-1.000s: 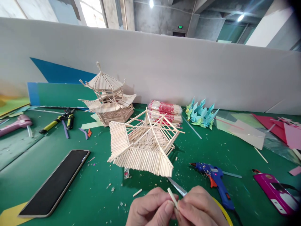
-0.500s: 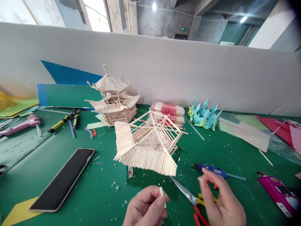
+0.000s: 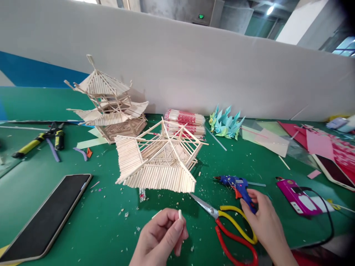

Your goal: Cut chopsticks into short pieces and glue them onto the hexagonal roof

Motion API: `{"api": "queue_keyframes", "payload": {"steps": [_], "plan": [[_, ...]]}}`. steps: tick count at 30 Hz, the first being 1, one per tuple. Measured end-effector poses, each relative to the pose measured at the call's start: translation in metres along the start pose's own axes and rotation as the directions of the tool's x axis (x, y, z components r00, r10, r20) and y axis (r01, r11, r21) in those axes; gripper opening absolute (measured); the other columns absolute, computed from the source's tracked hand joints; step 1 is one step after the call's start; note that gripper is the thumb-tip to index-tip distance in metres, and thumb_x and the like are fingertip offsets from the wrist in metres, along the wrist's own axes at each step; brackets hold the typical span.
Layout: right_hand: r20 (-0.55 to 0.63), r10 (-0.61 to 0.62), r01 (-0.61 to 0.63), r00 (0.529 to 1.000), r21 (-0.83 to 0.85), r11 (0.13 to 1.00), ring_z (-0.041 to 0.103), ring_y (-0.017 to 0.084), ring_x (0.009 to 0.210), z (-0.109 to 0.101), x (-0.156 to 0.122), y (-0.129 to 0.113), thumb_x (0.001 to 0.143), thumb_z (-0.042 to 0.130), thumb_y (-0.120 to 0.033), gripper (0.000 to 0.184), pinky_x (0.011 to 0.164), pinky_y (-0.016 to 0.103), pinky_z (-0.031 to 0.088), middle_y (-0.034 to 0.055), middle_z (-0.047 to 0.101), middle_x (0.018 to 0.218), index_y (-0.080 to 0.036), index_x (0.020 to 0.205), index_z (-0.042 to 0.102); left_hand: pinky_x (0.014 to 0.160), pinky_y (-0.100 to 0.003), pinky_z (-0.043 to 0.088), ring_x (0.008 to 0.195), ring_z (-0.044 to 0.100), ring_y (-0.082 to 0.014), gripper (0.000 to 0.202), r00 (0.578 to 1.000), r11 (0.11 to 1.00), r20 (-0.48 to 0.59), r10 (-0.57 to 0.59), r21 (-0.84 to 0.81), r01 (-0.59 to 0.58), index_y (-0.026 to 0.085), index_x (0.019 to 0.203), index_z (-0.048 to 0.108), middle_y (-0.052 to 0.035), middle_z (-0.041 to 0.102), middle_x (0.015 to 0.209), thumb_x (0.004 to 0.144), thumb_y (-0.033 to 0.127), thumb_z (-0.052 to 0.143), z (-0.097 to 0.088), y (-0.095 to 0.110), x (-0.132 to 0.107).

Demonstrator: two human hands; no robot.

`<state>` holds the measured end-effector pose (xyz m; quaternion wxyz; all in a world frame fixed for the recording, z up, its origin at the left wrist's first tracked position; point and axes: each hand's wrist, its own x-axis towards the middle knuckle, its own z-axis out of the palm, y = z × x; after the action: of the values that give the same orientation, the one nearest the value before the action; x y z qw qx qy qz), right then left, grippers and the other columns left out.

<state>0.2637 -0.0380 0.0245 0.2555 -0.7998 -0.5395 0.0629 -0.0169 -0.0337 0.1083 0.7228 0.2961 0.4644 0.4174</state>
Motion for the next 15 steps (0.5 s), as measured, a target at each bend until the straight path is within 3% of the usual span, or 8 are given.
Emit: {"api": "queue_keyframes", "payload": {"steps": [6,10,13,15], "plan": [[0.13,0.11,-0.108,0.985,-0.025,0.994,0.056,0.03,0.083,0.003,0.011,0.006,0.07,0.049,-0.041,0.035,0.068,0.039,0.045,0.0114,0.057,0.092,-0.018,0.096,0.049,0.046,-0.018,0.029,0.047,0.039,-0.0055,0.028,0.999,0.997,0.015,-0.032,-0.065,0.033,0.015,0.065,0.058,0.0023,0.054,0.054,0.067,0.04,0.07,0.001,-0.004,0.007],[0.24,0.175,-0.183,0.955,0.012,0.983,0.058,0.028,0.074,-0.009,0.018,0.004,0.071,0.049,-0.044,0.031,0.067,0.039,0.044,0.0082,0.062,0.082,-0.02,0.089,0.054,0.045,-0.018,0.029,0.047,0.039,-0.006,0.027,0.999,0.995,-0.01,-0.036,-0.096,0.035,0.015,0.064,0.059,0.0023,0.052,0.054,0.066,0.039,0.072,0.002,-0.005,0.008],[0.379,0.144,-0.281,0.914,0.338,0.898,0.056,0.019,0.068,-0.025,0.019,-0.003,0.076,0.049,-0.046,0.026,0.064,0.029,0.045,0.0002,0.059,0.07,-0.023,0.087,0.053,0.045,-0.018,0.029,0.047,0.039,-0.0056,0.027,0.999,0.992,-0.006,-0.042,-0.119,0.041,0.015,0.062,0.058,0.0023,0.053,0.053,0.066,0.038,0.072,0.003,-0.004,0.009],[0.486,0.11,-0.407,0.867,0.563,0.719,0.051,0.015,0.062,-0.036,0.019,-0.011,0.077,0.052,-0.047,0.023,0.059,0.023,0.044,-0.0029,0.054,0.062,-0.023,0.078,0.053,0.045,-0.018,0.028,0.046,0.04,-0.0053,0.026,0.999,0.99,0.015,-0.046,-0.133,0.048,0.015,0.062,0.059,0.0021,0.054,0.053,0.066,0.037,0.072,0.004,-0.003,0.011]]}}
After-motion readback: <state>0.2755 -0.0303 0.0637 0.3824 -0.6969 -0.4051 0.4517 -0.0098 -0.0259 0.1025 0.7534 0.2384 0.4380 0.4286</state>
